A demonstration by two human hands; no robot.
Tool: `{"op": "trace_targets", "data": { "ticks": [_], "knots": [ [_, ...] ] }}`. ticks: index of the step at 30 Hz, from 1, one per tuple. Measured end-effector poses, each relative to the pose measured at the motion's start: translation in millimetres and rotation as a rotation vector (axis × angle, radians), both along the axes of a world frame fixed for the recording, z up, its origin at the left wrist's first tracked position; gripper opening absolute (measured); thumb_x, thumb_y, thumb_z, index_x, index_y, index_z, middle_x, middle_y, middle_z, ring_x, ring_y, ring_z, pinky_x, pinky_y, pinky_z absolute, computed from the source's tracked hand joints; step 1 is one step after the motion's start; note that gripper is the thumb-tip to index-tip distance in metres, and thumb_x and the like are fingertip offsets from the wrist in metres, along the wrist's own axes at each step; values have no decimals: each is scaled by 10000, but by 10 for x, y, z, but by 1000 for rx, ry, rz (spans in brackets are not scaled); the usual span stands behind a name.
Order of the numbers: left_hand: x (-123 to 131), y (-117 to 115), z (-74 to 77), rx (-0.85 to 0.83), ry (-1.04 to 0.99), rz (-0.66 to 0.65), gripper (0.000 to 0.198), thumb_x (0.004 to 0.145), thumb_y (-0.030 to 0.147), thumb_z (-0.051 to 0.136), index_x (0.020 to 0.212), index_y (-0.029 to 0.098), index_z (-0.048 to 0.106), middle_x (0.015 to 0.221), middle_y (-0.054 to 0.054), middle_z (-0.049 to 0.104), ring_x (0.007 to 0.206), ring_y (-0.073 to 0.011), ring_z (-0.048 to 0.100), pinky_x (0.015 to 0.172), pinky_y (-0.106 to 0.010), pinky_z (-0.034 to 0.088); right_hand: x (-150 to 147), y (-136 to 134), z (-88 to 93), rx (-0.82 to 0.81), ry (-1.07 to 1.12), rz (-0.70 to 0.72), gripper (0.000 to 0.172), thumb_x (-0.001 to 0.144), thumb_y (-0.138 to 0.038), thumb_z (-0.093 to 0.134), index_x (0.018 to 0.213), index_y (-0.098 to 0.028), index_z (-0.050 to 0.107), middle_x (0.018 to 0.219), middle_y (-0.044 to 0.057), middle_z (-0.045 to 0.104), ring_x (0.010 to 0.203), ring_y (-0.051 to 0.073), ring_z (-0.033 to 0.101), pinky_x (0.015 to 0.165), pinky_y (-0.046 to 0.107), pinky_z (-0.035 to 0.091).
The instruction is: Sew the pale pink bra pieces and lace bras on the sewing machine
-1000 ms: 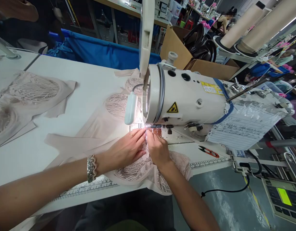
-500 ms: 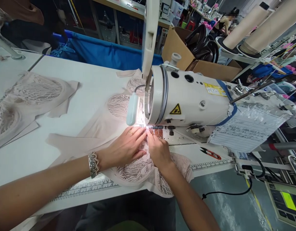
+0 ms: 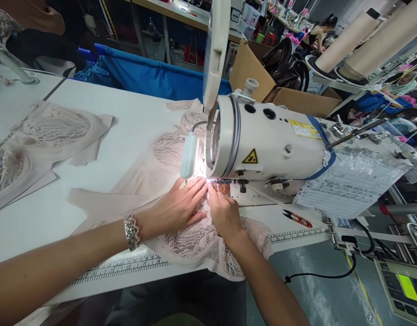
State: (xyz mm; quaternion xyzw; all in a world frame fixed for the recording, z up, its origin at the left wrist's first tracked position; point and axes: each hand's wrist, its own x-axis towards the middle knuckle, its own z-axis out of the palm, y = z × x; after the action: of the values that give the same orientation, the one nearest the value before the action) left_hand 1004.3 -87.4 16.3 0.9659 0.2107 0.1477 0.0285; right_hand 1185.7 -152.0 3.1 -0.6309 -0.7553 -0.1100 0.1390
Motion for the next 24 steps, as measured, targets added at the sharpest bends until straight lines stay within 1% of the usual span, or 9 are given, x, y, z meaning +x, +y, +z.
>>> {"op": "trace_targets", "data": {
  "ticks": [6,11,13,15,17,19,21,22,24],
  "knots": [
    [-13,-12,20,43,43,25,611,1042,509,375,1378,17,512,1434,-246,535,1316,-351,517,1123,-542,330,12,9,16,54,-27,49,346,1010,-114,428,1249,-86,677,824,77,766,656,138,687,617,218,511],
    [-16,12,-3,114,25,36,643,1043,512,376,1396,-11,498,1423,-256,540,1319,-360,515,1125,-541,337,-26,43,77,48,-26,24,346,1019,-126,388,1214,-109,673,779,69,754,645,161,687,602,246,484],
    [-11,-9,11,183,45,-8,562,1053,445,394,1324,-17,564,1374,-251,581,1288,-348,543,1114,-510,367,-32,52,117,-6,-4,-15,315,1024,-160,389,1156,-129,674,712,52,728,618,171,676,570,254,452],
    [-12,-64,43,252,88,-99,401,1053,293,408,1222,8,633,1309,-224,631,1224,-320,592,1074,-461,420,-11,49,154,-99,33,-84,249,1016,-222,429,1060,-154,664,633,21,681,556,177,641,520,263,405],
    [-22,-135,77,279,121,-160,330,1025,170,411,1220,28,637,1299,-205,641,1200,-313,609,1038,-448,456,36,35,179,-152,93,-130,198,996,-281,470,981,-179,639,644,11,659,544,176,619,503,266,388],
    [-36,-189,101,251,132,-156,356,1002,149,434,1300,28,588,1337,-210,615,1240,-337,583,1039,-477,464,93,18,188,-138,170,-94,186,988,-296,478,1005,-189,629,808,45,694,662,183,654,569,271,450],
    [-49,-198,108,199,127,-140,373,988,156,470,1330,40,563,1370,-206,590,1288,-348,544,1066,-502,450,140,8,182,-113,237,1,224,1000,-275,456,1112,-194,631,1002,83,696,852,194,678,714,287,519],
    [-55,-185,108,171,117,-138,360,979,149,487,1316,50,571,1372,-200,588,1300,-345,534,1076,-506,444,155,8,174,-112,261,47,252,1008,-262,443,1165,-198,629,1063,92,685,930,197,672,788,296,532],
    [-63,-130,104,112,78,-141,314,959,113,513,1258,70,599,1357,-190,596,1307,-338,527,1085,-512,440,166,22,154,-113,285,107,297,1019,-236,424,1230,-199,630,1098,98,669,1014,201,654,885,311,533]
  ]
}}
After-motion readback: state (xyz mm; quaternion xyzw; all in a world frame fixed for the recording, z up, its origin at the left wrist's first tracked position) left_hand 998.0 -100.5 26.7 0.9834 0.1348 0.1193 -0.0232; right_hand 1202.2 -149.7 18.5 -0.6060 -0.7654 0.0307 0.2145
